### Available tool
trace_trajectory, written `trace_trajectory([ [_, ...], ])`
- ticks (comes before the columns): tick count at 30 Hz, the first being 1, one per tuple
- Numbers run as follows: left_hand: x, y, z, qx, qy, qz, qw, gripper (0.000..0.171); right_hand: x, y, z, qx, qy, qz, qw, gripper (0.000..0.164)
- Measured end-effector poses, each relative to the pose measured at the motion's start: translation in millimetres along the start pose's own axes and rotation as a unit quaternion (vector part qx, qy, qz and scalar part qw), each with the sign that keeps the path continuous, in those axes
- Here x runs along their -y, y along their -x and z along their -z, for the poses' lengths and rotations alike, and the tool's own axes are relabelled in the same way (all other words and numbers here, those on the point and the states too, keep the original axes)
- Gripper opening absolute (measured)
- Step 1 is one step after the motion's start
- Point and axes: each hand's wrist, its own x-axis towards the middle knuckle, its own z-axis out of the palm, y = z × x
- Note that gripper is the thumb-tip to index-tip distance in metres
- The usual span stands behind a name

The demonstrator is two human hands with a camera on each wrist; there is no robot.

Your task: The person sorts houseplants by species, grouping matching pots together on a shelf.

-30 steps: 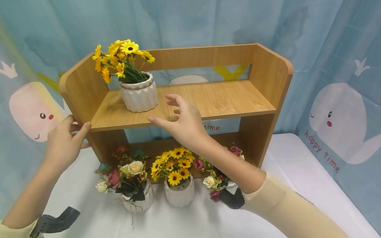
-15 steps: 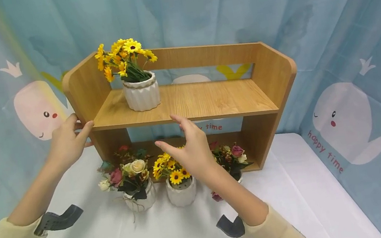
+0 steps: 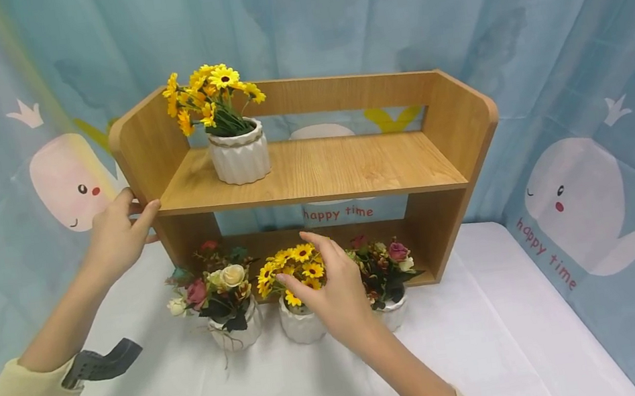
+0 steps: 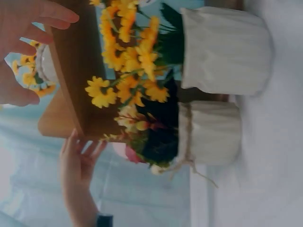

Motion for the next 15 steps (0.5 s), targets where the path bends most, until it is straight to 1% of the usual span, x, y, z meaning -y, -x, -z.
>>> trace_trajectory([
  [3, 0.9, 0.0, 1.0, 0.002, 0.005, 0.001, 1.0, 0.053, -6, 11, -5, 0.003, -0.01, -0.005, 1.0, 0.059],
  [9, 3.0, 0.3, 2.0, 0.003, 0.017, -0.001, 0.9998, 0.053, -17, 30, -15, 0.011, -0.023, -0.023, 0.999, 0.055],
  [11, 5.2, 0.1, 2.6, 0.004, 0.032, -0.003, 0.9995, 0.054, -21, 36, -18, 0.013, -0.023, -0.023, 0.999, 0.054],
  [15, 10.6, 1.4, 4.7, 0.004, 0.079, -0.009, 0.9969, 0.055, -26, 43, -22, 0.011, -0.024, -0.022, 0.999, 0.053],
])
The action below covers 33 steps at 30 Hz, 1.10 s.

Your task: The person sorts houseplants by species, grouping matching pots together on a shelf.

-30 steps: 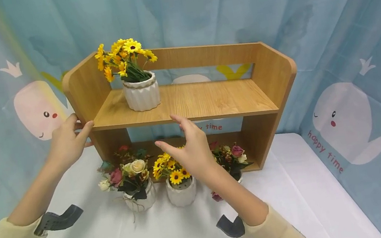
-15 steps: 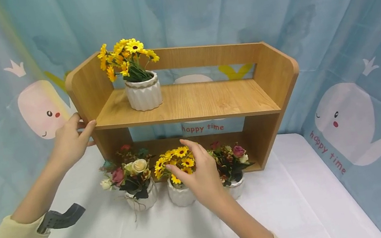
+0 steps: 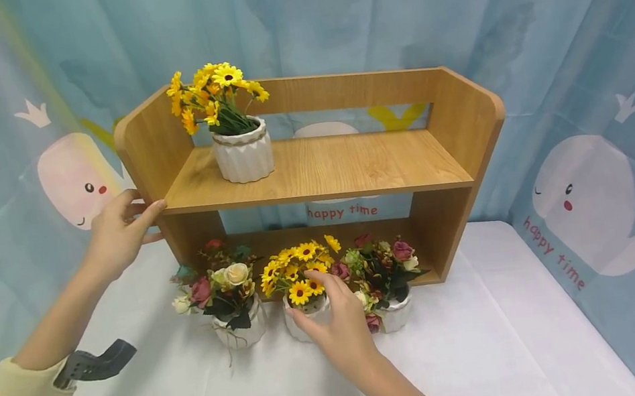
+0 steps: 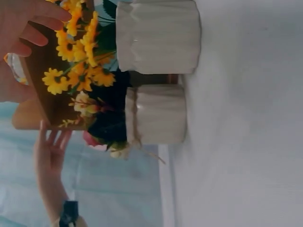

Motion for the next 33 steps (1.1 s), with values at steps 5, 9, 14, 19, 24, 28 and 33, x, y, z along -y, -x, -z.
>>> trace_trajectory([
  [5, 3.3, 2.3, 1.6, 0.002, 0.04, -0.002, 0.9992, 0.055, -4, 5, -2, -0.01, 0.015, -0.002, 1.0, 0.049],
  [9, 3.6, 3.7, 2.3, -0.019, 0.064, -0.001, 0.9978, 0.053, -7, 8, -5, -0.014, 0.022, -0.008, 1.0, 0.048],
  [14, 3.1, 5.7, 2.2, -0.055, 0.08, -0.008, 0.9952, 0.047, -11, 11, -8, -0.015, 0.024, -0.022, 0.999, 0.047],
  [19, 2.3, 7.1, 0.8, -0.063, 0.079, -0.011, 0.9948, 0.045, -16, 13, -12, -0.018, 0.026, -0.036, 0.999, 0.046],
  [24, 1.8, 7.2, -0.2, -0.065, 0.078, -0.013, 0.9948, 0.043, -21, 16, -15, -0.02, 0.038, -0.057, 0.997, 0.043],
  [28, 2.2, 6.3, -0.9, -0.069, 0.078, -0.013, 0.9945, 0.042, -25, 19, -17, -0.018, 0.049, -0.068, 0.996, 0.04],
  [33, 3.1, 5.2, -1.9, -0.072, 0.076, -0.011, 0.9944, 0.041, -28, 20, -20, -0.017, 0.052, -0.083, 0.995, 0.038],
])
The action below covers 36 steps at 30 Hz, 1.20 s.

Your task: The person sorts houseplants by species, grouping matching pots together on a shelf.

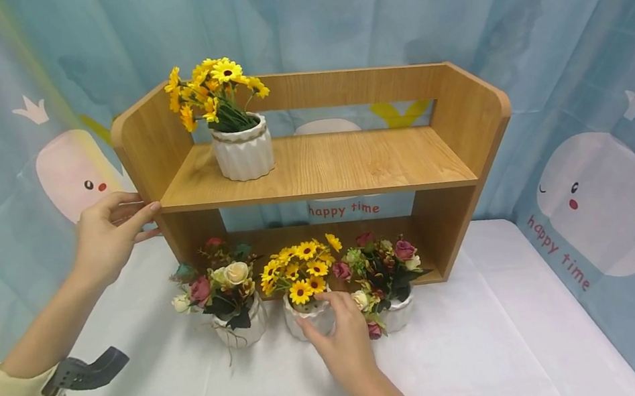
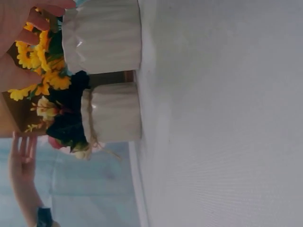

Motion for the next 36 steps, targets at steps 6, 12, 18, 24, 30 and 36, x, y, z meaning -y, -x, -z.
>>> trace_trajectory([
  [6, 0.1, 0.2, 0.0, 0.001, -0.003, -0.003, 1.0, 0.041, -3, 3, -3, 0.013, 0.0, -0.023, 1.0, 0.036],
  [12, 0.9, 0.1, -0.3, 0.0, -0.001, -0.007, 1.0, 0.04, -6, 5, -7, 0.024, 0.0, -0.035, 0.999, 0.035],
  [18, 1.4, 0.1, 0.0, -0.004, -0.004, -0.01, 0.9999, 0.04, -9, 3, -13, 0.021, -0.002, -0.04, 0.999, 0.03],
  [24, 0.4, 0.2, -0.4, -0.001, -0.004, -0.008, 1.0, 0.041, -11, 1, -17, 0.017, -0.003, -0.048, 0.999, 0.026],
  [30, 0.0, 1.0, -1.5, -0.001, 0.002, -0.009, 1.0, 0.04, -12, 2, -23, -0.006, 0.007, -0.052, 0.999, 0.021],
  [36, 2.3, -0.1, -1.1, -0.005, 0.007, -0.017, 0.9998, 0.04, -12, 1, -25, -0.009, 0.011, -0.049, 0.999, 0.016],
])
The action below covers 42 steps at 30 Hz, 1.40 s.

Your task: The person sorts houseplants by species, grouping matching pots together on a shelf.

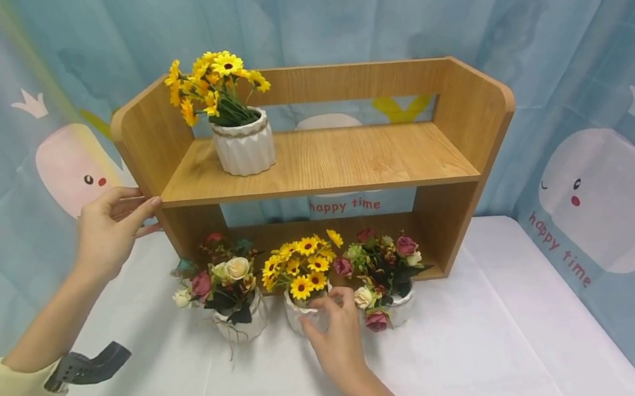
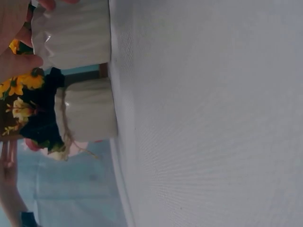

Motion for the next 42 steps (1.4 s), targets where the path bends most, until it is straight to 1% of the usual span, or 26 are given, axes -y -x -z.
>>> trace_trajectory([
  [4, 0.9, -0.7, 0.4, -0.002, 0.0, -0.003, 1.0, 0.039, -2, -3, 0, 0.006, 0.003, 0.024, 1.0, 0.013],
  [7, 1.1, -0.6, 0.4, -0.002, -0.003, -0.001, 1.0, 0.039, -5, -5, 0, 0.015, 0.002, 0.03, 0.999, 0.012],
  [11, 0.5, -0.2, 0.2, -0.001, -0.007, 0.003, 1.0, 0.039, -6, -7, -1, 0.03, -0.005, 0.017, 0.999, 0.012],
  [15, 0.0, -0.4, 0.2, -0.002, -0.011, 0.004, 0.9999, 0.039, -7, -9, -2, 0.034, -0.005, 0.009, 0.999, 0.014],
  [25, 0.2, -0.3, 0.1, -0.003, -0.012, 0.003, 0.9999, 0.039, -11, -11, -4, 0.025, -0.041, 0.015, 0.999, 0.014],
  [32, -0.6, 0.7, -0.5, -0.001, -0.012, 0.003, 0.9999, 0.039, -15, -10, -2, -0.005, -0.052, 0.057, 0.997, 0.013],
  [35, -0.1, 0.2, -0.5, -0.002, -0.011, 0.001, 0.9999, 0.039, -15, -11, 0, -0.01, -0.05, 0.074, 0.996, 0.012],
  [38, 0.5, -0.3, -0.4, -0.003, -0.012, -0.002, 0.9999, 0.039, -14, -12, 3, 0.004, -0.051, 0.074, 0.996, 0.01],
  [42, 0.8, -0.3, 0.0, -0.004, -0.012, -0.003, 0.9999, 0.038, -10, -13, 8, 0.034, -0.066, 0.046, 0.996, 0.009],
])
